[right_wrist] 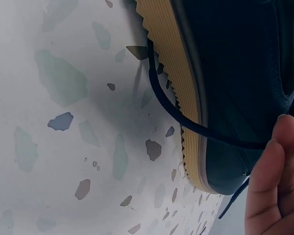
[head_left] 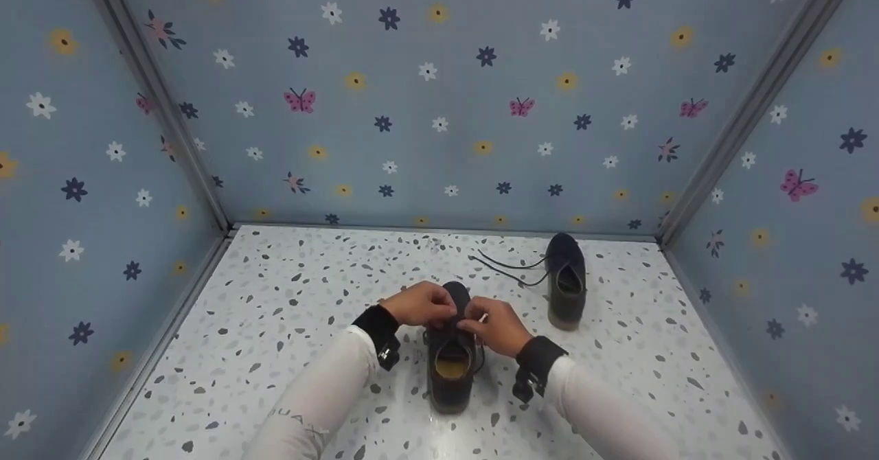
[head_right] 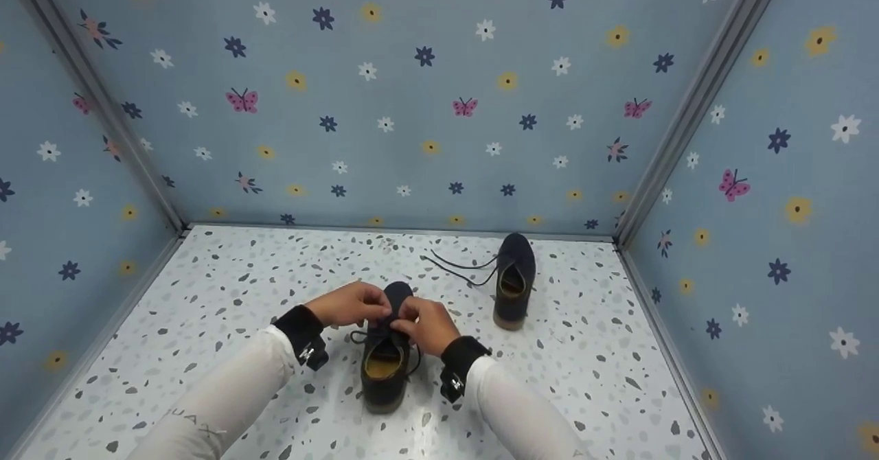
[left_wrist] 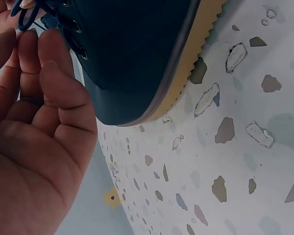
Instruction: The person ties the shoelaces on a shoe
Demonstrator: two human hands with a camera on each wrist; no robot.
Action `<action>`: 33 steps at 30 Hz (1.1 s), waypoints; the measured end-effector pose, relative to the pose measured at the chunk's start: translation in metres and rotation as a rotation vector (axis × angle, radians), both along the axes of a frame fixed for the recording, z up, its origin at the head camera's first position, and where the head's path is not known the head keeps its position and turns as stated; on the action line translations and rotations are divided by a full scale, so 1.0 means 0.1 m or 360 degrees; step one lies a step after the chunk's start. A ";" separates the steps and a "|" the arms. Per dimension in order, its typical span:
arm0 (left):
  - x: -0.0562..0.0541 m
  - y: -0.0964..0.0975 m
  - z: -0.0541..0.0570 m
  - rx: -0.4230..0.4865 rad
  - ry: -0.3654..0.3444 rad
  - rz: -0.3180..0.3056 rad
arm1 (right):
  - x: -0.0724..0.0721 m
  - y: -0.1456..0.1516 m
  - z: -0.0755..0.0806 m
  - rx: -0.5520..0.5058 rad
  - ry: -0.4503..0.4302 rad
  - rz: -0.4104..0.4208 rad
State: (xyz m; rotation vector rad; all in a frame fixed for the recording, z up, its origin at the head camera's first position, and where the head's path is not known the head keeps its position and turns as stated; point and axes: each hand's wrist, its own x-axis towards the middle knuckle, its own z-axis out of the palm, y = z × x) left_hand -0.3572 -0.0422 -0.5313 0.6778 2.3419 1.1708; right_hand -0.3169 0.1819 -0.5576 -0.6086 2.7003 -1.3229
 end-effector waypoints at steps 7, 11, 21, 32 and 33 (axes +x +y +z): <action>0.01 0.00 -0.04 -0.0063 0.0068 -0.0058 | 0.02 -0.01 -0.01 -0.0035 -0.0049 -0.0017; 0.04 -0.01 -0.05 -0.0078 0.0060 -0.0056 | 0.02 -0.01 -0.02 -0.0048 -0.0041 -0.0005; 0.11 0.00 -0.12 -0.0022 0.0045 0.0057 | 0.03 0.03 -0.02 -0.0059 -0.0046 -0.0035; 0.17 -0.03 -0.21 0.0214 -0.0139 0.0212 | 0.12 0.12 0.03 -0.0045 0.0038 -0.0019; 0.18 -0.03 -0.21 0.0237 -0.0165 0.0228 | 0.14 0.12 0.03 -0.0033 0.0065 -0.0009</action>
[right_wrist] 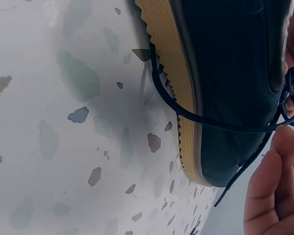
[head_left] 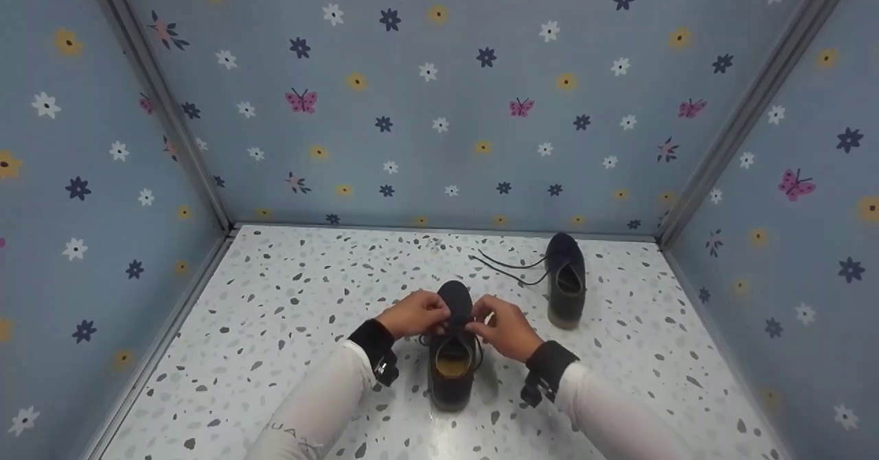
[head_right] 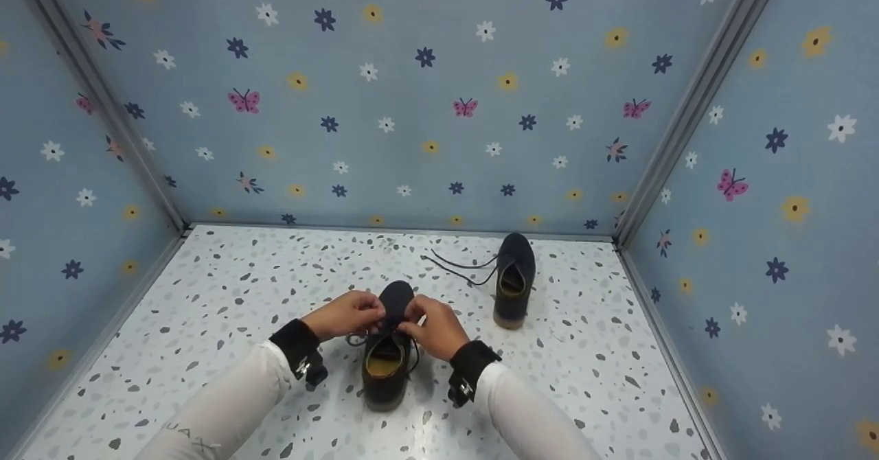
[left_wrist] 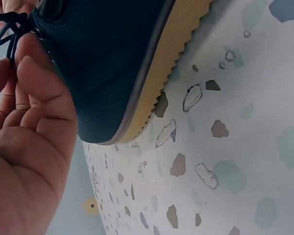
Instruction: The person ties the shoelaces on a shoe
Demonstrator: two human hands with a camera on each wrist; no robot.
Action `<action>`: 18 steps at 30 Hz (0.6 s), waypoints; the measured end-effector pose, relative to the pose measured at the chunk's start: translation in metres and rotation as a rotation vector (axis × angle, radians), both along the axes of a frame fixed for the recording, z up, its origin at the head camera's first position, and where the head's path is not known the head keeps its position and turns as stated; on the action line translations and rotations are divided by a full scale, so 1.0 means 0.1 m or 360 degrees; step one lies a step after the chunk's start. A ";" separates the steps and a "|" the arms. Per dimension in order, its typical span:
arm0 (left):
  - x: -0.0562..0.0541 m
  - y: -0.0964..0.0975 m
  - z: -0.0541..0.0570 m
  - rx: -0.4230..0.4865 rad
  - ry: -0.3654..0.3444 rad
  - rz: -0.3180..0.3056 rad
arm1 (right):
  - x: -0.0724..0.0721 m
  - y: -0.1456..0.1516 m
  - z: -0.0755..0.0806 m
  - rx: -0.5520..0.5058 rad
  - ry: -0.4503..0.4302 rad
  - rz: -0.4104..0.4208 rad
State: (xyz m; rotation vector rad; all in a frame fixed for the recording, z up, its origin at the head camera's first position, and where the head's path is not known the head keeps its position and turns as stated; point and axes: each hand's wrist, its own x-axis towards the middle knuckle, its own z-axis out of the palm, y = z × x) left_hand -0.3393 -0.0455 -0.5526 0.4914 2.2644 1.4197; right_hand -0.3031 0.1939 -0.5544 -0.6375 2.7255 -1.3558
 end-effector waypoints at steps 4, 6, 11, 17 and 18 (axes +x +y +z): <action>0.02 -0.01 -0.01 0.0056 -0.0083 0.0065 | 0.07 -0.01 0.01 0.0070 0.0146 0.0081; 0.03 -0.02 -0.02 0.0073 -0.0114 0.0091 | 0.10 -0.03 0.01 0.0133 0.0229 0.0135; 0.05 -0.03 -0.02 0.0088 -0.0143 0.0126 | 0.19 -0.11 0.03 0.0239 0.0346 0.0279; 0.05 -0.03 -0.01 0.0083 -0.0128 0.0116 | 0.25 -0.24 0.10 0.0331 0.0328 0.0313; 0.05 -0.03 -0.01 0.0087 -0.0130 0.0113 | 0.25 -0.26 0.11 0.0344 0.0315 0.0306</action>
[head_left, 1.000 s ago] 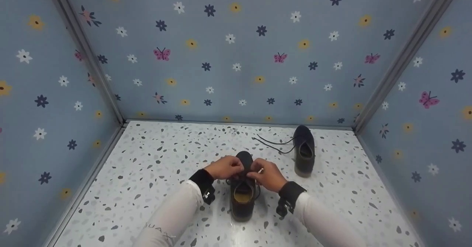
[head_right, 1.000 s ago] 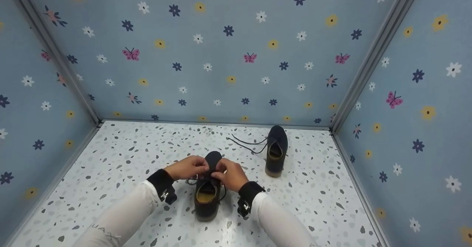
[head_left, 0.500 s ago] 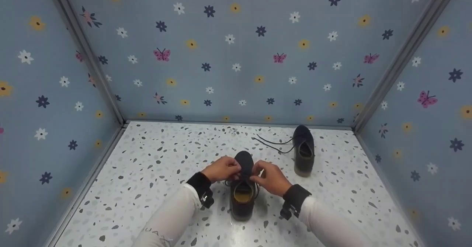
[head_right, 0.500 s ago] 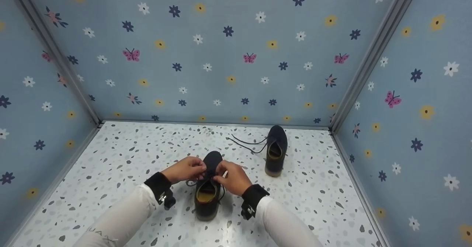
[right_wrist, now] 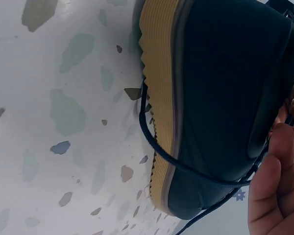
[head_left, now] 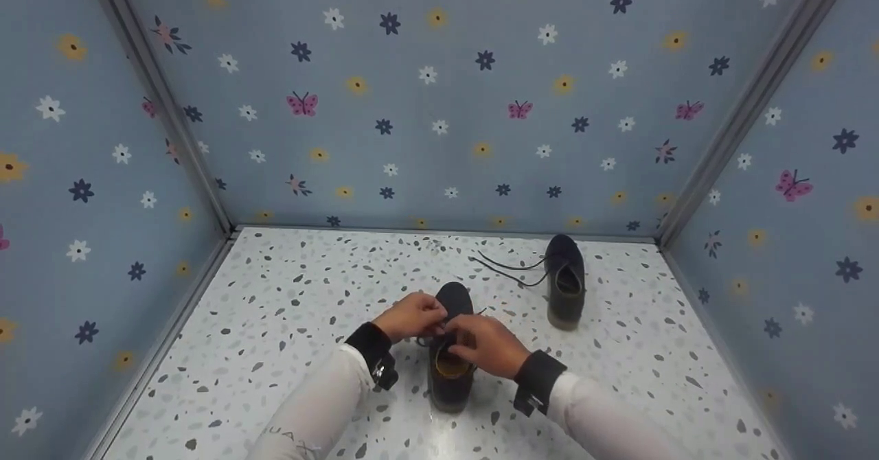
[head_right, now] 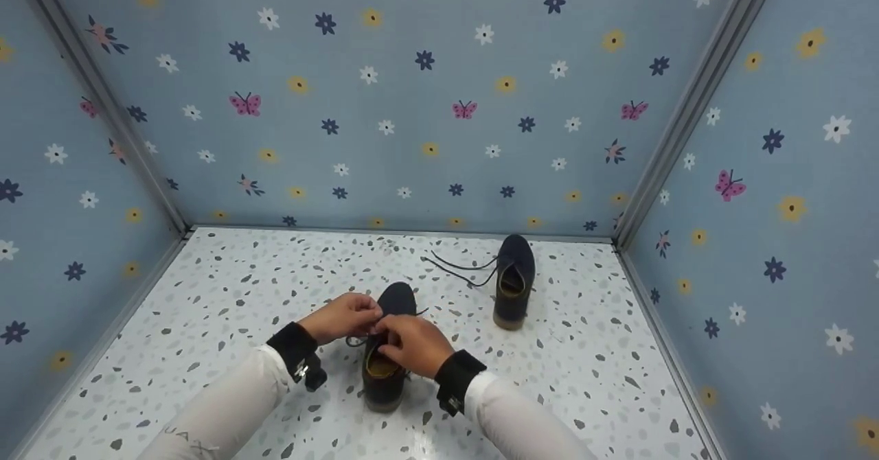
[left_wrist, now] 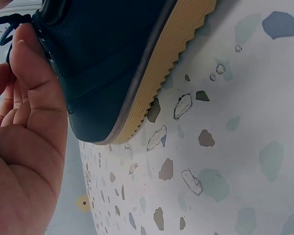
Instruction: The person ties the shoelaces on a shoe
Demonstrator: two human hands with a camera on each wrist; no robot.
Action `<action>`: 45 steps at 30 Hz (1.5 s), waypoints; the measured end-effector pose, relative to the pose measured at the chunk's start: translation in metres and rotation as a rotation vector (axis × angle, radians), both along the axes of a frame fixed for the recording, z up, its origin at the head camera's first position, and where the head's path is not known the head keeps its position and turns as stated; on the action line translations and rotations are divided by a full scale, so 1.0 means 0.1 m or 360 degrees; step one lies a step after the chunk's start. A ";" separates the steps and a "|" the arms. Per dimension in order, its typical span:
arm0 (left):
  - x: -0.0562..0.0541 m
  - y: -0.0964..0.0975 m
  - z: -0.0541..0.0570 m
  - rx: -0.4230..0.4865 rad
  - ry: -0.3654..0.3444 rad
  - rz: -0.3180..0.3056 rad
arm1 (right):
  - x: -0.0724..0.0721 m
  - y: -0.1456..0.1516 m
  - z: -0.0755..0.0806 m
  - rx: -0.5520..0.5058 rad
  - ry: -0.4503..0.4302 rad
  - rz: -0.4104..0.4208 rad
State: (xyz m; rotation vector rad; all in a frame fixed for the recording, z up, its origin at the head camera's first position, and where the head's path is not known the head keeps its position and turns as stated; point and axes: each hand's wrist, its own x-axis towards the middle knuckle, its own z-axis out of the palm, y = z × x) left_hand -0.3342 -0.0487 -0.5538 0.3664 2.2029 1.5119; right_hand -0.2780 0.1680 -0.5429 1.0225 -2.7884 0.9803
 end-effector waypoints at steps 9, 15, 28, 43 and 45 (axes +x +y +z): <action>-0.02 0.00 -0.02 0.0027 -0.0027 -0.0022 | -0.02 -0.05 -0.03 0.0011 -0.0010 -0.0008; -0.01 -0.02 -0.01 0.0008 -0.0050 -0.0002 | -0.02 -0.08 -0.06 0.0020 -0.0010 -0.0026; 0.00 -0.03 -0.01 0.0092 -0.0097 -0.0026 | -0.02 -0.04 -0.12 -0.0025 0.0056 -0.0048; 0.00 -0.04 -0.03 0.0080 -0.0065 0.0019 | -0.09 0.25 -0.24 -0.0335 -0.0072 -0.0132; 0.00 -0.05 -0.04 0.0072 -0.0055 0.0028 | -0.11 0.27 -0.24 -0.0395 -0.0123 -0.0126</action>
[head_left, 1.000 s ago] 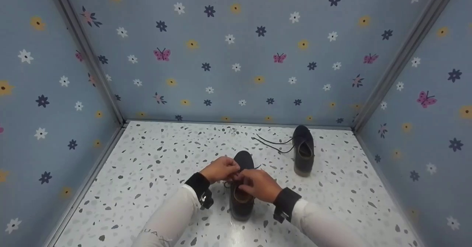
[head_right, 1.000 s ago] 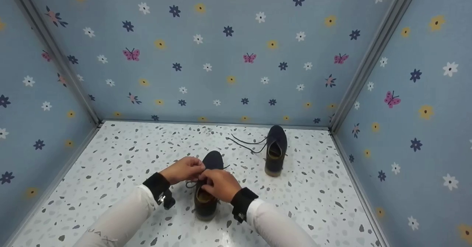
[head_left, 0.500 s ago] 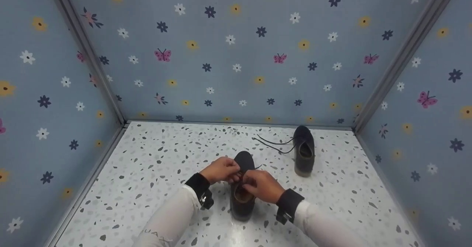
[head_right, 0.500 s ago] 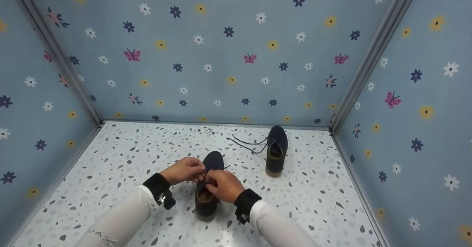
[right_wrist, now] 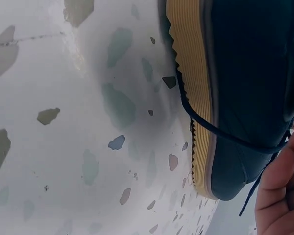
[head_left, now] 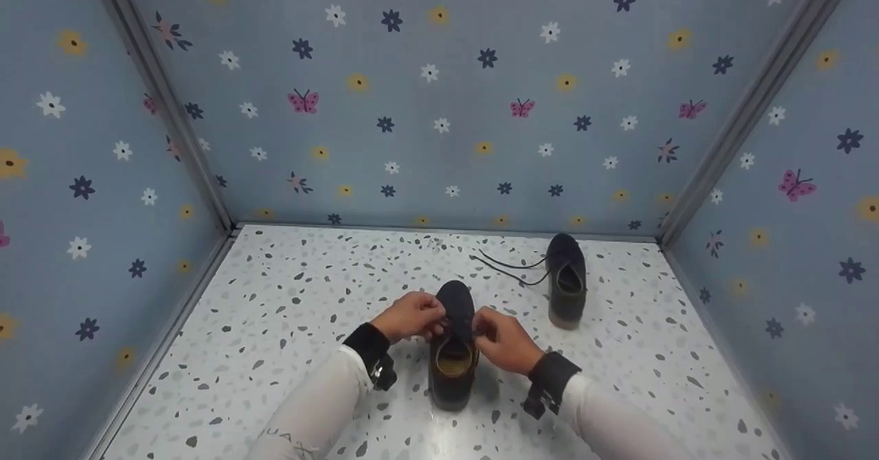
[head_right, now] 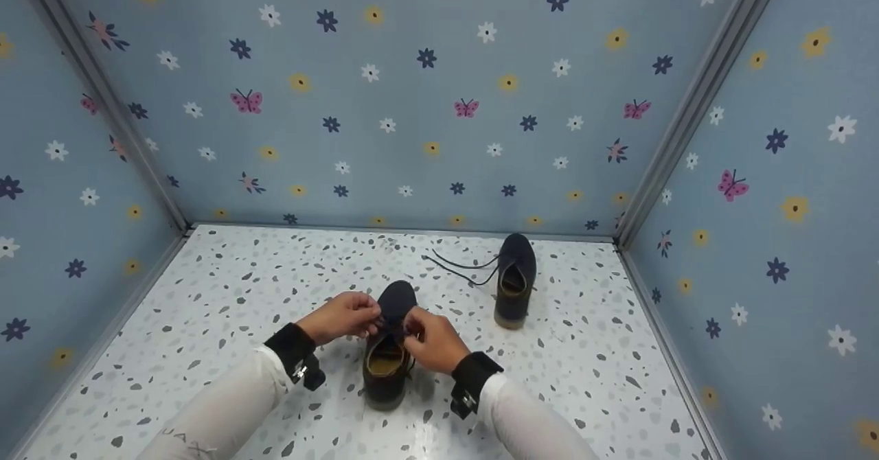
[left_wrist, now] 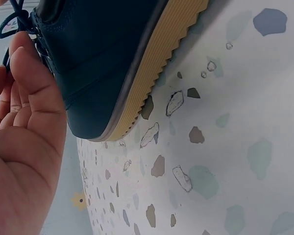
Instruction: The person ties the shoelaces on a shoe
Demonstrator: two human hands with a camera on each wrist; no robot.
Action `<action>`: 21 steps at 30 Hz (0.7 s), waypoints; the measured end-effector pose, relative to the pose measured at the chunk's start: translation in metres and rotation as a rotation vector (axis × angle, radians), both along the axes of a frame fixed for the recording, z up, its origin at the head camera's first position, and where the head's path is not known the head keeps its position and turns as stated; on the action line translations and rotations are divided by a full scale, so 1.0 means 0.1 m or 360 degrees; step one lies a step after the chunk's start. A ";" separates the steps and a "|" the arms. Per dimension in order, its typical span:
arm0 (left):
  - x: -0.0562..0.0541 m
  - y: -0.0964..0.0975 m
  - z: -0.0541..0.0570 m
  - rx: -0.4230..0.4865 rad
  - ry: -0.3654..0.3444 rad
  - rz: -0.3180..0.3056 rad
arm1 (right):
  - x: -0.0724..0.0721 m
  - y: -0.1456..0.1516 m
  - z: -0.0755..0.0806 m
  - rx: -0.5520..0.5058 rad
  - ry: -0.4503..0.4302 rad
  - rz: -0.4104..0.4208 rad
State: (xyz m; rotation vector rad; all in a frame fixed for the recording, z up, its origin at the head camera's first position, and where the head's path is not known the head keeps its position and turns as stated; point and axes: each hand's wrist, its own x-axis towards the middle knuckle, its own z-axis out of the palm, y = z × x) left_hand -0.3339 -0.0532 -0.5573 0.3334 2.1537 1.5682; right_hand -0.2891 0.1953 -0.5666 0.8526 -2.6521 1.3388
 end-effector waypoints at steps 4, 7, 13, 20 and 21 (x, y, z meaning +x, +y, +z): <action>0.01 -0.01 0.00 0.0008 0.0022 0.0030 | -0.03 0.03 0.01 -0.0155 -0.0132 0.0068; 0.03 -0.01 0.00 0.0037 0.0047 0.0049 | -0.03 0.05 0.02 -0.0250 -0.0254 0.0089; 0.06 -0.02 0.02 0.0069 0.0133 0.0048 | -0.04 0.09 0.08 -0.0267 -0.0386 0.0011; 0.09 -0.04 0.07 -0.0003 0.0199 -0.0028 | -0.07 0.15 0.07 -0.0264 -0.0408 0.0024; 0.09 -0.04 0.07 -0.0016 0.0208 -0.0038 | -0.08 0.16 0.07 -0.0265 -0.0403 0.0027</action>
